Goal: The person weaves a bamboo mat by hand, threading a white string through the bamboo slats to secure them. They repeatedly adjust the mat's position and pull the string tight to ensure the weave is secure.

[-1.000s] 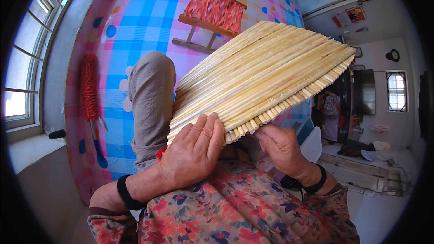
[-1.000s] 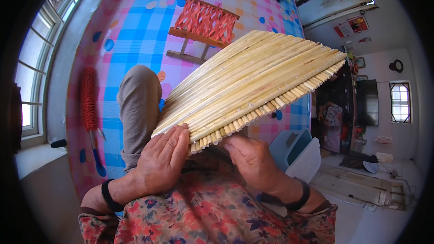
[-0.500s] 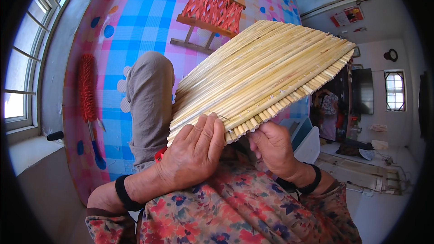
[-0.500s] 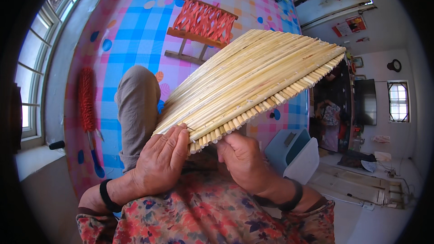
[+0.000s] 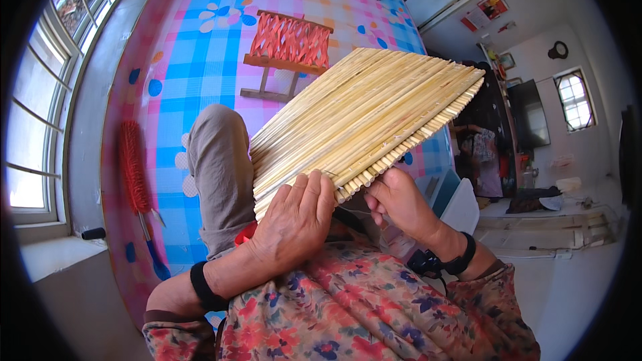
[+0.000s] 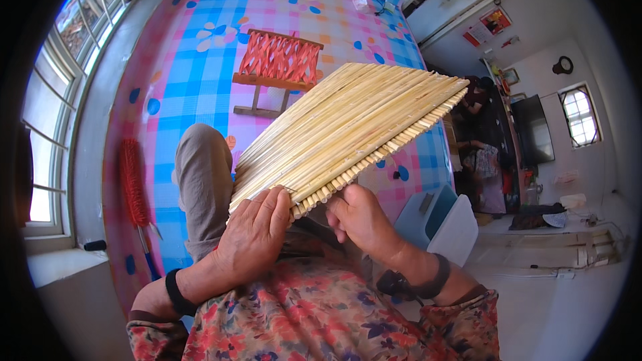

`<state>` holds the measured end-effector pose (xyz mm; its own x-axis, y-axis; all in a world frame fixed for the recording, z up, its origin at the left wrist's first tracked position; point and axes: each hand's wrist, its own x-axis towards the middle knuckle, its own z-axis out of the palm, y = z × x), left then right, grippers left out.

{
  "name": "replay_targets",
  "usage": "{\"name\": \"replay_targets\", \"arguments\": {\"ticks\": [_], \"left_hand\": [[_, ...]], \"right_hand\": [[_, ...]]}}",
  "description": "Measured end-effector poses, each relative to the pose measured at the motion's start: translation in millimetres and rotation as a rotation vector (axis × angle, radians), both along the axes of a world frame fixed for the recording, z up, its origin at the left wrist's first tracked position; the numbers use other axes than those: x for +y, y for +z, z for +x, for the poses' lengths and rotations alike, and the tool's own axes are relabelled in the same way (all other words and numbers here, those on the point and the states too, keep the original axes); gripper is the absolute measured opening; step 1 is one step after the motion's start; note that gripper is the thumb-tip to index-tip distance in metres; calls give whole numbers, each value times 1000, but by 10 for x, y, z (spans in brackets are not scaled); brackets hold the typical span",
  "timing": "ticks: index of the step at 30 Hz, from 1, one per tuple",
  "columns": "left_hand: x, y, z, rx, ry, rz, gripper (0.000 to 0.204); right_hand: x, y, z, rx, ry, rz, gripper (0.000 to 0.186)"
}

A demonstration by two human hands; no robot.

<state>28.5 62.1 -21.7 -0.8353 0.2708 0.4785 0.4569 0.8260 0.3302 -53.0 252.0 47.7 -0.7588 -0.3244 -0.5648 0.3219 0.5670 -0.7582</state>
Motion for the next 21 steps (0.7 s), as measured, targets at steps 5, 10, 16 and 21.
{"name": "replay_targets", "arguments": {"ticks": [5, 10, 16, 21], "left_hand": [[-21, 5, -25, -25, -37, -61, 47], [-30, -2, -24, 10, -23, -111, 44], [-1, -13, -72, 102, -19, -124, 43], [-32, -25, -56, 110, -2, -120, 41]], "right_hand": [[-3, -37, -44, -97, -38, -72, 15], [-25, -67, -5, -163, -166, -188, 14], [-71, -113, 10, -183, -202, -368, 15], [-159, -161, 70, -278, -338, -508, 13]]}}
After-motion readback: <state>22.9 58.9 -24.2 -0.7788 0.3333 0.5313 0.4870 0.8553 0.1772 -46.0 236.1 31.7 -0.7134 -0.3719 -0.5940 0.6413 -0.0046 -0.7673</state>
